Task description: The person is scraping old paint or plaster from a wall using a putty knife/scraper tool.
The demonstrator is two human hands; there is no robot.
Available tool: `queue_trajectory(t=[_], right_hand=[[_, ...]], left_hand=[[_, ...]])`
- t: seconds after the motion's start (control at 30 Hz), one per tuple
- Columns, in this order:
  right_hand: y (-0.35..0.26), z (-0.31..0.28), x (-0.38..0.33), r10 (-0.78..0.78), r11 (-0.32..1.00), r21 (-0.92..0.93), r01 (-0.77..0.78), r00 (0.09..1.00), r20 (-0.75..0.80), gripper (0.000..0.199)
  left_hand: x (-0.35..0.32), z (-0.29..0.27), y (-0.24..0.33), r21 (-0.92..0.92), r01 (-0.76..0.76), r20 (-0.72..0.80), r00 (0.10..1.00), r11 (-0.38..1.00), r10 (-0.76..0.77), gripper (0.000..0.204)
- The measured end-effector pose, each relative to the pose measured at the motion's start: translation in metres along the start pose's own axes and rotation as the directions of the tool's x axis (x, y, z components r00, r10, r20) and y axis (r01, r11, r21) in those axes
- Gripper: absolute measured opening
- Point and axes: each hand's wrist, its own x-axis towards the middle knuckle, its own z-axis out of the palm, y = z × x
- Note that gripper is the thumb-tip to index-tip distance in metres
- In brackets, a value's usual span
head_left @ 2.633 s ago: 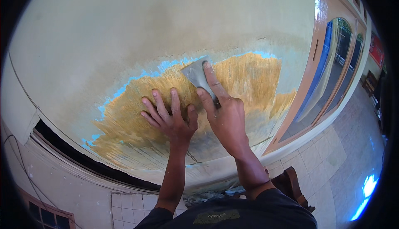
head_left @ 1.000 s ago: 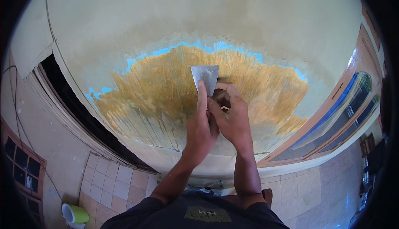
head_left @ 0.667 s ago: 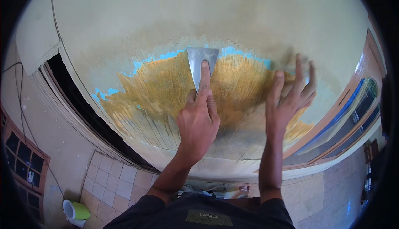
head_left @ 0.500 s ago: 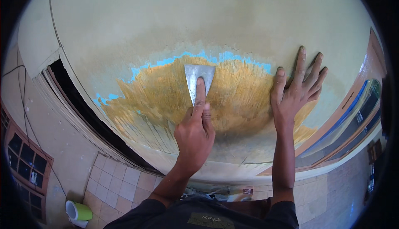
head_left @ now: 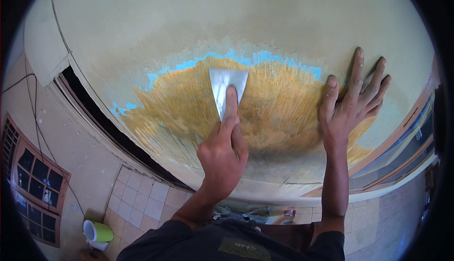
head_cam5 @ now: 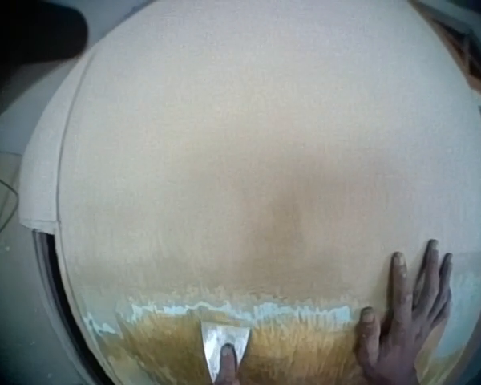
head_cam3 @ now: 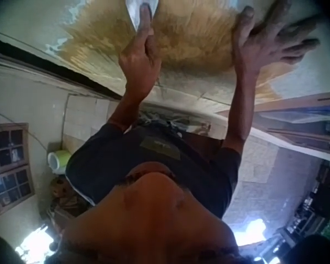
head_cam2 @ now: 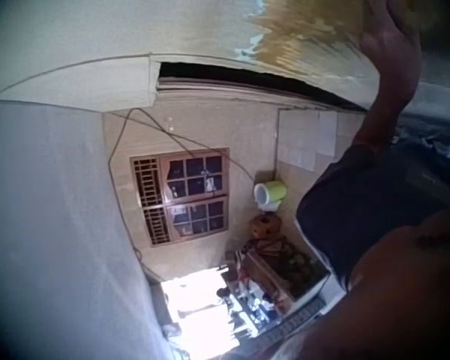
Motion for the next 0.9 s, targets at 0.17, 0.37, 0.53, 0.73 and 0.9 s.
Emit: queue_trajectory(t=[0.17, 0.37, 0.53, 0.73, 0.9], right_hand=[[-0.009, -0.005, 0.001, -0.009, 1.000, -0.008, 0.009, 1.000, 0.023, 0.060], [-0.022, -0.011, 0.004, -0.005, 1.000, 0.010, 0.005, 0.999, 0.036, 0.060], [-0.023, -0.019, 0.005, -0.060, 0.998, -0.009, 0.061, 0.994, 0.088, 0.058], [-0.064, -0.014, 0.016, -0.086, 0.992, -0.071, 0.101, 0.978, 0.191, 0.057], [-0.090, -0.004, 0.013, -0.079, 0.996, -0.032, 0.086, 0.978, 0.193, 0.056]], left_hand=[[0.009, -0.016, 0.005, 0.061, 0.044, 0.049, 0.998, 0.997, -0.047, 0.049], [0.008, -0.015, -0.011, -0.021, -0.007, -0.047, 0.999, 1.000, 0.006, 0.061], [0.011, -0.018, -0.010, -0.041, -0.057, -0.083, 0.995, 0.998, 0.054, 0.057], [0.018, -0.013, -0.011, -0.063, -0.111, -0.126, 0.987, 0.992, 0.102, 0.059], [0.009, -0.001, -0.037, -0.044, -0.085, -0.121, 0.990, 0.995, 0.079, 0.061]])
